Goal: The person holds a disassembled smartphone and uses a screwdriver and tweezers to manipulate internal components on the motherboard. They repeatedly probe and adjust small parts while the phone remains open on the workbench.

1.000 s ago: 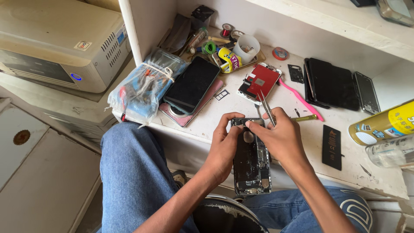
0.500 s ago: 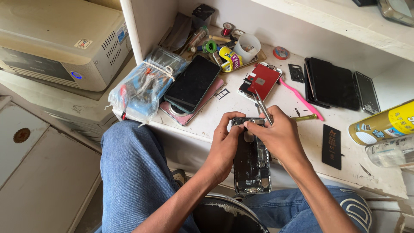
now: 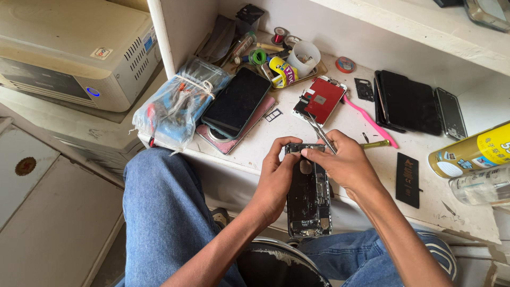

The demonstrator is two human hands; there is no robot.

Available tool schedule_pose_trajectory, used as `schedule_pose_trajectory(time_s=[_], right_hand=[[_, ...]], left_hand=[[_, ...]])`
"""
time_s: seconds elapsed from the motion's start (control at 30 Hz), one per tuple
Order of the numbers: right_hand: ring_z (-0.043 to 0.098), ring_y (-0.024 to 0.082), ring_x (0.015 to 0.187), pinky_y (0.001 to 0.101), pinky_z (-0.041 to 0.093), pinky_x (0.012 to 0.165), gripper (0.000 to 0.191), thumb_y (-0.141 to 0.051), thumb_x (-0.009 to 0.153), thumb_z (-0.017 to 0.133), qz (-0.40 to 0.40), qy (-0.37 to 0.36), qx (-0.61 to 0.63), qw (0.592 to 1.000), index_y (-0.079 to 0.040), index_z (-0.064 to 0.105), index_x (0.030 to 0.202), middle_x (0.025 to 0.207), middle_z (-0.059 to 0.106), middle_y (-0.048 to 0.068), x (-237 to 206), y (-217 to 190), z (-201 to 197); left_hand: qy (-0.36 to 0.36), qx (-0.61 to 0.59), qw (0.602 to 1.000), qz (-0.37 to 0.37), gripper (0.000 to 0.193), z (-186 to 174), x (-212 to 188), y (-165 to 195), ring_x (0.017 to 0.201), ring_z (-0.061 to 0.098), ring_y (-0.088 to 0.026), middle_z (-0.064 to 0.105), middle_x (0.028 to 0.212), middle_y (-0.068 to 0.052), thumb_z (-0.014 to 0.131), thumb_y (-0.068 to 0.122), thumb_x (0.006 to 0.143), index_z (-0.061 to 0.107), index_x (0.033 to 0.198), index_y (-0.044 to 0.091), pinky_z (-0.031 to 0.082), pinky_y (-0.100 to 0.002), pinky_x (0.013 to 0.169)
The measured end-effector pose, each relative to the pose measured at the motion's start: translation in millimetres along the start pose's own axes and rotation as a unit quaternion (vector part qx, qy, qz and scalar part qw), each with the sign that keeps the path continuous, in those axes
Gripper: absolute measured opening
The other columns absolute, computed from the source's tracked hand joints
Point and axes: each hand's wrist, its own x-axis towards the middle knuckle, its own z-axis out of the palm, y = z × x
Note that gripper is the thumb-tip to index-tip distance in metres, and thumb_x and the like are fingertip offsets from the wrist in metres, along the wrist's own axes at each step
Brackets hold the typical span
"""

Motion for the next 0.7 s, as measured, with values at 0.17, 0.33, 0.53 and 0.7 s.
schedule_pose_trajectory(time_s=[0.17, 0.33, 0.53, 0.7], right_hand=[[0.065, 0.007, 0.086, 0.0244, 0.049, 0.070, 0.029, -0.013, 0.082, 0.081, -0.001, -0.006, 0.006, 1.000, -0.002, 0.063, 0.103, 0.090, 0.070, 0.004, -0.8, -5.4, 1.2], [0.053, 0.007, 0.071, 0.0264, 0.040, 0.059, 0.027, -0.018, 0.084, 0.080, 0.031, 0.001, -0.028, 0.999, -0.004, 0.064, 0.102, 0.082, 0.063, 0.002, -2.9, -10.8, 0.6], [0.043, 0.005, 0.062, 0.0241, 0.039, 0.055, 0.022, -0.027, 0.094, 0.067, 0.037, 0.000, 0.024, 0.999, -0.006, 0.068, 0.101, 0.072, 0.048, -0.004, -2.4, -2.1, -12.4], [0.049, 0.014, 0.058, 0.0335, 0.040, 0.053, 0.022, -0.025, 0.100, 0.061, -0.075, 0.115, -0.121, 0.983, -0.004, 0.066, 0.100, 0.068, 0.054, 0.004, -14.1, 25.5, -40.8]], left_hand=[[0.002, -0.001, 1.000, -0.001, 0.025, 0.0, 0.1, 0.1, 0.074, 0.056, -0.006, 0.066, 0.087, -0.003, 0.049, 0.007, 0.101, 0.057, 0.124, 0.012, 0.046, -0.022, 0.061], [0.006, -0.003, 1.000, 0.002, 0.024, -0.9, 2.0, -1.8, 0.073, 0.057, -0.006, 0.066, 0.086, -0.002, 0.049, 0.007, 0.101, 0.057, 0.123, 0.012, 0.046, -0.022, 0.060], [0.019, 0.000, 1.000, 0.001, 0.022, -1.5, 2.0, -5.4, 0.070, 0.056, -0.007, 0.064, 0.083, -0.002, 0.051, 0.009, 0.101, 0.059, 0.121, 0.013, 0.046, -0.023, 0.057], [0.020, -0.025, 0.999, -0.008, 0.022, -3.8, 3.1, -1.4, 0.071, 0.058, -0.008, 0.064, 0.084, -0.002, 0.050, 0.009, 0.101, 0.059, 0.120, 0.013, 0.049, -0.023, 0.058]])
